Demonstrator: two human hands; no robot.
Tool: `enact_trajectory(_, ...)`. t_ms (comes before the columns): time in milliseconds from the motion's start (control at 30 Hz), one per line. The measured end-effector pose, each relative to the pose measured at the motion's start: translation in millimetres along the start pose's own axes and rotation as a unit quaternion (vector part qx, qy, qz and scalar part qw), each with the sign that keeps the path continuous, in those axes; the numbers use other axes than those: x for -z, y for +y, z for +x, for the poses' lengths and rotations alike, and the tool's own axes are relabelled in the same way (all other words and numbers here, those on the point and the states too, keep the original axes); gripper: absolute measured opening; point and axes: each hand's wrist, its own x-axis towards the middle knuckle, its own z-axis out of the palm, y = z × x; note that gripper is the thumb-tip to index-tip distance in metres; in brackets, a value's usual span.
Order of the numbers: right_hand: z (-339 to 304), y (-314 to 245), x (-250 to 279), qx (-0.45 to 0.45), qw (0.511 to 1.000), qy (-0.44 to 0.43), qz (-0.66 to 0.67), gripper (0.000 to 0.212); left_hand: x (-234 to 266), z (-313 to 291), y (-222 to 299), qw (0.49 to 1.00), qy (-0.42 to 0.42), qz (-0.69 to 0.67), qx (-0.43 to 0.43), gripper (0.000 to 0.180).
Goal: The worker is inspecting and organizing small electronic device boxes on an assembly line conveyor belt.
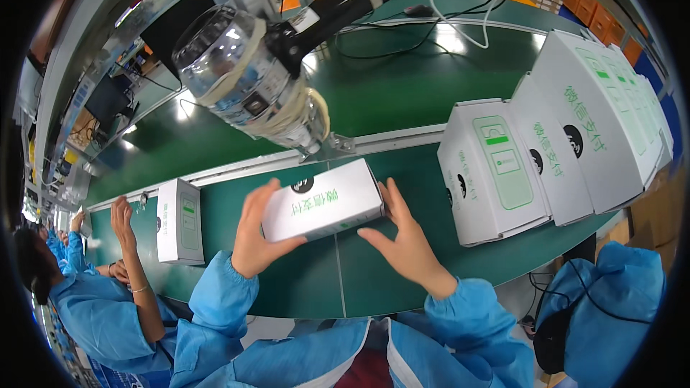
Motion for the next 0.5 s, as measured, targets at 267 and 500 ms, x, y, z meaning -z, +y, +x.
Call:
enact_trajectory(267, 45, 20, 1, -0.01, 1.0, 0.004, 0.029, 0.065, -24, -10, -37, 0.949, 0.081, -0.239, 0.192, 0.09)
enact_trajectory(500, 56, 20, 12, -0.006, 0.998, 0.06, -0.024, 0.067, -33, 13, -38, 0.952, 0.095, -0.236, 0.173, 0.088)
